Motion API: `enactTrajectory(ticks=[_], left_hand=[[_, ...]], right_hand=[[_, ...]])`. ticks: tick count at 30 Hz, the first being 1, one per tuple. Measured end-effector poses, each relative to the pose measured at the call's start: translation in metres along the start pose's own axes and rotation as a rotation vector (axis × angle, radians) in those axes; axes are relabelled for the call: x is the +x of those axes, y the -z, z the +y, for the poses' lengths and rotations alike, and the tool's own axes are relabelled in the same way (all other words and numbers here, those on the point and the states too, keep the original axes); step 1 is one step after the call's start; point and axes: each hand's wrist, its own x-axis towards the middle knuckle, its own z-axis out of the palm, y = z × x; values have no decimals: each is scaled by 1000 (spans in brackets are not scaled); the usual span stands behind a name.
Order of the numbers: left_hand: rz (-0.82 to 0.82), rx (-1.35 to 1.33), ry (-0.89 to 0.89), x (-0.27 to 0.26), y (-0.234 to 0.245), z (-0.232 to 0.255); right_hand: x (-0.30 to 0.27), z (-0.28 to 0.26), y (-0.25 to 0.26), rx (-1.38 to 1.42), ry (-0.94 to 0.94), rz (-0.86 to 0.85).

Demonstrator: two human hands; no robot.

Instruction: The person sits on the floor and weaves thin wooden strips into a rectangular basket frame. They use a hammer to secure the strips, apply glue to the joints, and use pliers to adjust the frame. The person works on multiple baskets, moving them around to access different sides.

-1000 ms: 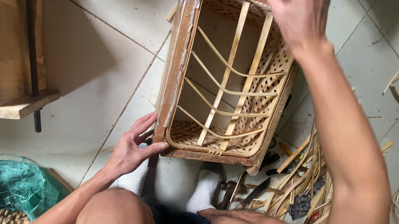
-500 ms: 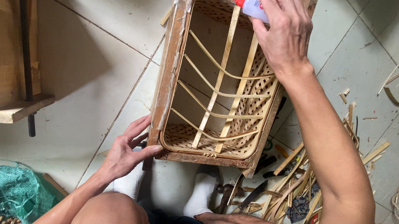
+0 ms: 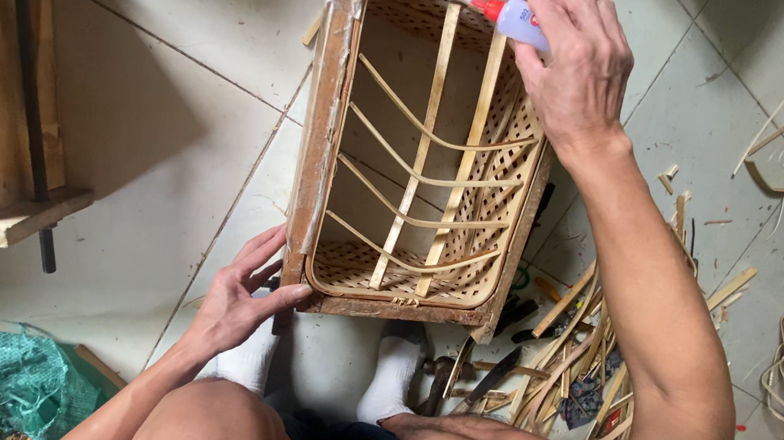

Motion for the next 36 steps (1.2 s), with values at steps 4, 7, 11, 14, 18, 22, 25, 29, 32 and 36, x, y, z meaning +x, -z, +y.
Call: enactTrajectory(ticks=[4,7,11,14,18,22,25,29,32,36], left_hand=[[-1,-13,-4,0,0,1],[0,-31,4,0,0,2],[-10,-61,11,-1,0,5],[0,-61,29,-1,0,5],[8,-77,35,-2,1,2],[26,-70,72,-2,1,-1],[31,-55,78,-1,3,-2],[20,-57,57,-2,3,-3],[36,-52,73,-2,3,-2],[31,-78,58,-2,1,-1]], right_hand=[[0,0,-3,-6,-4,-10],[1,-1,-1,-18,2,2],[-5,6,9,-6,2,17],[-15,19,17,59,-79,29],[-36,37,18,-3,-120,28],[-38,43,6,-20,-109,33],[-34,40,2,-26,-87,49],[-33,37,3,-59,-30,76],[-33,40,2,-32,-79,44],[-34,45,-10,-69,-52,60]])
